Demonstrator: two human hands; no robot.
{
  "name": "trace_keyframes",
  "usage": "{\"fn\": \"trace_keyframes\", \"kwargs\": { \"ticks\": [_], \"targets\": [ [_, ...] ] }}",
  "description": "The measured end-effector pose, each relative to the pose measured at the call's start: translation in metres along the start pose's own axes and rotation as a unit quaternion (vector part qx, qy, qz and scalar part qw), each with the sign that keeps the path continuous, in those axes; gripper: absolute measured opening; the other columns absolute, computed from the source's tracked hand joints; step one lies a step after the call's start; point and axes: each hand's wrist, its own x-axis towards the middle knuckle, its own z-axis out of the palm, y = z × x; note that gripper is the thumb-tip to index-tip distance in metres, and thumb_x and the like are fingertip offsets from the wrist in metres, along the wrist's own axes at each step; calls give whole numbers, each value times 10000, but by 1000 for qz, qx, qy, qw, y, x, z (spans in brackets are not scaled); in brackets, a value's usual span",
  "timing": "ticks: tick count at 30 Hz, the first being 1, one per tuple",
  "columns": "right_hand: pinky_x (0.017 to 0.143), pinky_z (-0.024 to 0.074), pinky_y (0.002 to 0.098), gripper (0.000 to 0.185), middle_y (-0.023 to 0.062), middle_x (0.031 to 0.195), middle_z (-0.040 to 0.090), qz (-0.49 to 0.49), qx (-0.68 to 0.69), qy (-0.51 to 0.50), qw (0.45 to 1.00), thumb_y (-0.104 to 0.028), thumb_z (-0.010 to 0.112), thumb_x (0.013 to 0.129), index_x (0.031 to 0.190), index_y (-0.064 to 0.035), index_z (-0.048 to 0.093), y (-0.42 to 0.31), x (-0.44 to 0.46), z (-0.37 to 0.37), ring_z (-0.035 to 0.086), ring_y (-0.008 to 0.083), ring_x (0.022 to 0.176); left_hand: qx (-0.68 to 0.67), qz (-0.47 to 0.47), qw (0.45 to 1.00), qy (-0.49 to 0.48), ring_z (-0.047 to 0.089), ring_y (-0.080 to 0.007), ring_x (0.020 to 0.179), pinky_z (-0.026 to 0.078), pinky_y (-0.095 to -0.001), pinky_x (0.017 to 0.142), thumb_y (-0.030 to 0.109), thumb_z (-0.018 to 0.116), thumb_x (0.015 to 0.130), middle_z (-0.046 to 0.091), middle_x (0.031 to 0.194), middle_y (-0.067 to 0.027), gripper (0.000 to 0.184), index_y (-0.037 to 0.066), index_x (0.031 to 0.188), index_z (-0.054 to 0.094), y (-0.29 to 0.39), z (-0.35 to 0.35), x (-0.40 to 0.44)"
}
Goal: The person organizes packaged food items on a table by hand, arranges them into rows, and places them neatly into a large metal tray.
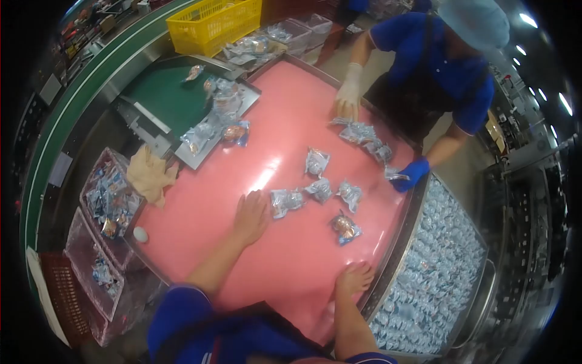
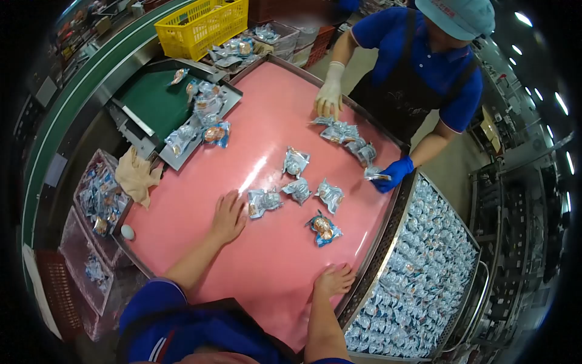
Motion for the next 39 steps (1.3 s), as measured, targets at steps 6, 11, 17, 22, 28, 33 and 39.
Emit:
{"fn": "trace_keyframes", "kwargs": {
  "ticks": [6, 11, 17, 22, 28, 33, 39],
  "targets": [
    [1040, 330, 532, 538, 152, 1490, 377, -8, 1, 2, 1000, -379, 586, 900, 1357, -129, 452, 5, 1, 4, 364, 356, 1362, -66, -110, 981, 146, 251, -461, 1426, 228, -562, 1158, 168, 624, 863, 310, 1525, -254, 640, 45, 1450, 400, -21, 4, 8],
    [1049, 312, 536, 538, 156, 1490, 364, -24, 7, 11, 1000, -370, 571, 904, 1357, -108, 446, 10, -1, 11, 348, 360, 1365, 84, -129, 970, 187, 136, -464, 1470, 198, -654, 1139, 290, 628, 903, 187, 1598, -205, 737, 127, 1533, 281, -86, -55, 117],
    [1053, 309, 577, 549, 178, 1451, 407, -34, 17, 14, 999, -359, 565, 913, 1381, -97, 450, 13, 0, 9, 360, 397, 1356, 143, -322, 936, 18, 101, -438, 1483, 297, -773, 1001, 484, 638, 866, 160, 1627, -91, 695, 235, 1476, 415, -125, -95, 249],
    [1067, 293, 581, 541, 192, 1451, 401, -40, 31, 4, 999, -328, 562, 911, 1374, -73, 449, 10, 0, 0, 348, 405, 1359, 232, -195, 951, 53, 320, -372, 1393, 408, -631, 988, 415, 654, 818, 432, 1473, -94, 562, 203, 1333, 572, -127, -33, 234],
    [1064, 285, 550, 552, 163, 1451, 389, -46, 24, 24, 998, -340, 594, 877, 1345, -88, 445, 10, -1, 2, 350, 380, 1351, 143, -49, 985, 86, 529, -315, 1178, 436, -512, 960, 273, 648, 781, 603, 1237, -86, 401, 165, 1167, 651, -89, 6, 187],
    [1059, 291, 547, 539, 156, 1453, 390, -35, 23, 20, 999, -345, 600, 874, 1332, -102, 453, 8, 0, 1, 353, 369, 1353, 24, 51, 997, 51, 535, -326, 1156, 440, -493, 980, 221, 667, 735, 599, 1236, -102, 419, 165, 1150, 679, -18, 23, 139],
    [1054, 294, 550, 535, 142, 1469, 381, -36, 26, 30, 999, -362, 599, 877, 1332, -117, 459, 11, 1, 7, 347, 360, 1363, -81, 69, 994, -19, 569, -339, 1052, 495, -457, 876, 217, 711, 696, 607, 1157, -118, 359, 138, 1045, 684, 100, 46, 62]
  ]
}}
